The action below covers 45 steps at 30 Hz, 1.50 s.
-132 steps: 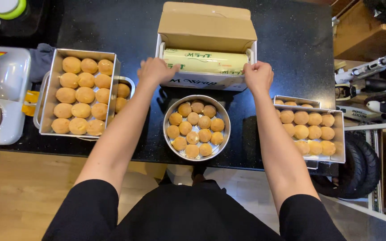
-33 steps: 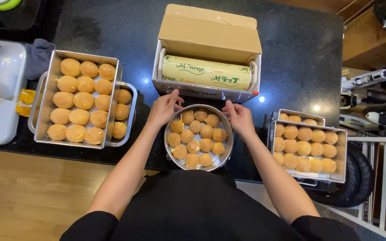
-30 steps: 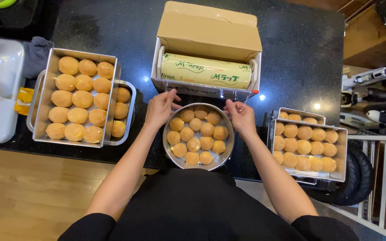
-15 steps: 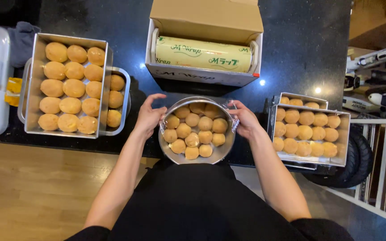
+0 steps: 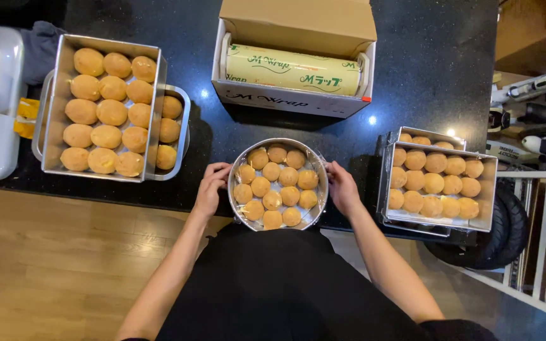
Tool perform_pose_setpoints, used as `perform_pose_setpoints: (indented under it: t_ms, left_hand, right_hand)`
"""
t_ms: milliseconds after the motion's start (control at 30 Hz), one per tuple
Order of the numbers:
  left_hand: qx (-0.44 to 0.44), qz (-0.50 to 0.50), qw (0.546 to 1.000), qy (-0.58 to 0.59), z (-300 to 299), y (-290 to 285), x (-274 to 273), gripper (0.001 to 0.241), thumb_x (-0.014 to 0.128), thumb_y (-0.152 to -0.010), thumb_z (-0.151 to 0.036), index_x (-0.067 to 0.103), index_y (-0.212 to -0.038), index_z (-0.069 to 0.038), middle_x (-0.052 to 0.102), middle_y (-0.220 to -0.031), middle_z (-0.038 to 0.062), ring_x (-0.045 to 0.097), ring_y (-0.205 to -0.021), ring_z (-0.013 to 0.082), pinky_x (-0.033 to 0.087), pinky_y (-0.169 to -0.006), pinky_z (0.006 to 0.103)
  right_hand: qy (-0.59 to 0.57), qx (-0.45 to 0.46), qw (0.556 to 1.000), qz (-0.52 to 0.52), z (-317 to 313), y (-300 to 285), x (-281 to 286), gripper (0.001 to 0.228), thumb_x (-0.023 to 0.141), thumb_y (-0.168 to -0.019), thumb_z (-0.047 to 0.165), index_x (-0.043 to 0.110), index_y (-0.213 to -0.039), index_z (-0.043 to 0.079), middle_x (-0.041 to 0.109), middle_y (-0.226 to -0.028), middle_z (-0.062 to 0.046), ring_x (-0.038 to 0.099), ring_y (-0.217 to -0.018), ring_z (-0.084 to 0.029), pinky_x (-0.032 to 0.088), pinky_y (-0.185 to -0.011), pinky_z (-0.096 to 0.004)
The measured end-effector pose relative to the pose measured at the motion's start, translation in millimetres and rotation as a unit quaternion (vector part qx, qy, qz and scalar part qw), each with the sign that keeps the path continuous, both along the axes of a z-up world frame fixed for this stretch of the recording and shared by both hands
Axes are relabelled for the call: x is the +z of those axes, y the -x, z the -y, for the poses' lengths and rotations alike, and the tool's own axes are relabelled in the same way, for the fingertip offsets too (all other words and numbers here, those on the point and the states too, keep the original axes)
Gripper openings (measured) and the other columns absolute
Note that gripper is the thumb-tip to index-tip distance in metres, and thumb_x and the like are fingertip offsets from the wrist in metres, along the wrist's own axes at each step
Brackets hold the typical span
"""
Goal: Wrapping multiple metal trays containing dough balls with plastic food wrap.
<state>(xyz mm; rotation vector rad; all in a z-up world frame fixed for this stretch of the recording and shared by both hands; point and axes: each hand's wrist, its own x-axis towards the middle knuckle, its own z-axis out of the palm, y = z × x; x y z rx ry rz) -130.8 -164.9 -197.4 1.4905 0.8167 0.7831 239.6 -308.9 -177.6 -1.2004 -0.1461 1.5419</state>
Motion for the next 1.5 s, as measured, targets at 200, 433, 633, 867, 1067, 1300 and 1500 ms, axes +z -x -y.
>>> perform_pose_setpoints:
  t_ms: [200, 433, 633, 867, 1067, 1300, 1500]
  left_hand:
    - [0.142, -0.098, 0.985, -0.029, 23, -38, 131, 0.035, 0.05, -0.105, -0.028, 0.064, -0.125, -0.003, 0.059, -0.126, 0.012, 0.067, -0.107, 0.0225, 0.053, -0.092, 0.0305]
    - [0.197, -0.315, 0.905, -0.206, 36, -53, 143, 0.035, 0.081, -0.085, -0.035, 0.07, -0.08, -0.003, 0.061, -0.115, 0.019, 0.06, -0.105, 0.0388, 0.049, -0.09, 0.0449]
    - [0.238, -0.213, 0.947, -0.028, 27, -42, 71, 0.03, 0.076, -0.092, -0.03, 0.073, -0.083, -0.001, 0.064, -0.097, 0.011, 0.061, -0.087, 0.0224, 0.05, -0.078, 0.035]
    - [0.25, -0.048, 0.943, 0.216, 19, -28, 30, 0.028, 0.063, -0.105, -0.028, 0.065, -0.09, -0.004, 0.064, -0.077, -0.002, 0.052, -0.068, 0.0054, 0.043, -0.061, 0.0234]
    - [0.239, -0.079, 0.928, 0.276, 13, -28, -4, 0.029, 0.062, -0.106, -0.029, 0.068, -0.089, -0.006, 0.067, -0.078, 0.001, 0.055, -0.066, 0.0064, 0.046, -0.061, 0.0228]
    - [0.1, -0.048, 0.981, 0.157, 3, -19, 31, 0.035, 0.063, -0.103, -0.011, 0.066, -0.138, -0.012, 0.061, -0.081, 0.002, 0.053, -0.072, 0.0083, 0.045, -0.064, 0.0252]
    - [0.008, 0.043, 0.993, 0.107, -1, -1, 0, 0.034, 0.05, -0.105, -0.007, 0.064, -0.136, -0.002, 0.069, -0.119, 0.0, 0.064, -0.105, 0.0062, 0.051, -0.091, 0.0215]
  right_hand:
    - [0.03, -0.036, 0.905, 0.423, -5, 59, 114, 0.052, 0.058, -0.092, 0.049, 0.062, -0.119, 0.005, 0.07, -0.109, -0.006, 0.067, -0.085, -0.017, 0.055, -0.073, -0.032]
    - [-0.01, -0.04, 0.742, 0.669, -8, 71, 109, 0.03, 0.082, -0.087, 0.028, 0.069, -0.086, 0.001, 0.067, -0.113, -0.017, 0.07, -0.082, -0.022, 0.058, -0.072, -0.033]
    - [0.052, -0.067, 0.892, 0.444, 4, 34, 36, 0.029, 0.069, -0.098, 0.031, 0.072, -0.09, 0.004, 0.071, -0.092, -0.007, 0.065, -0.077, -0.014, 0.054, -0.069, -0.029]
    - [0.06, -0.043, 0.985, 0.156, 13, -1, -31, 0.033, 0.058, -0.106, 0.035, 0.069, -0.091, 0.008, 0.067, -0.078, 0.001, 0.058, -0.064, -0.009, 0.046, -0.06, -0.026]
    - [0.099, 0.008, 0.982, 0.162, 2, 2, -11, 0.03, 0.064, -0.104, 0.033, 0.064, -0.089, 0.007, 0.062, -0.073, 0.0, 0.052, -0.058, -0.008, 0.042, -0.053, -0.024]
    - [-0.036, 0.02, 0.972, 0.23, -3, 4, 6, 0.017, 0.071, -0.09, 0.019, 0.063, -0.105, 0.015, 0.068, -0.085, 0.003, 0.057, -0.064, -0.004, 0.042, -0.052, -0.02]
    - [0.095, 0.041, 0.97, 0.219, -26, -6, 6, 0.034, 0.053, -0.099, 0.037, 0.072, -0.099, 0.007, 0.067, -0.08, 0.003, 0.054, -0.056, -0.007, 0.041, -0.049, -0.024]
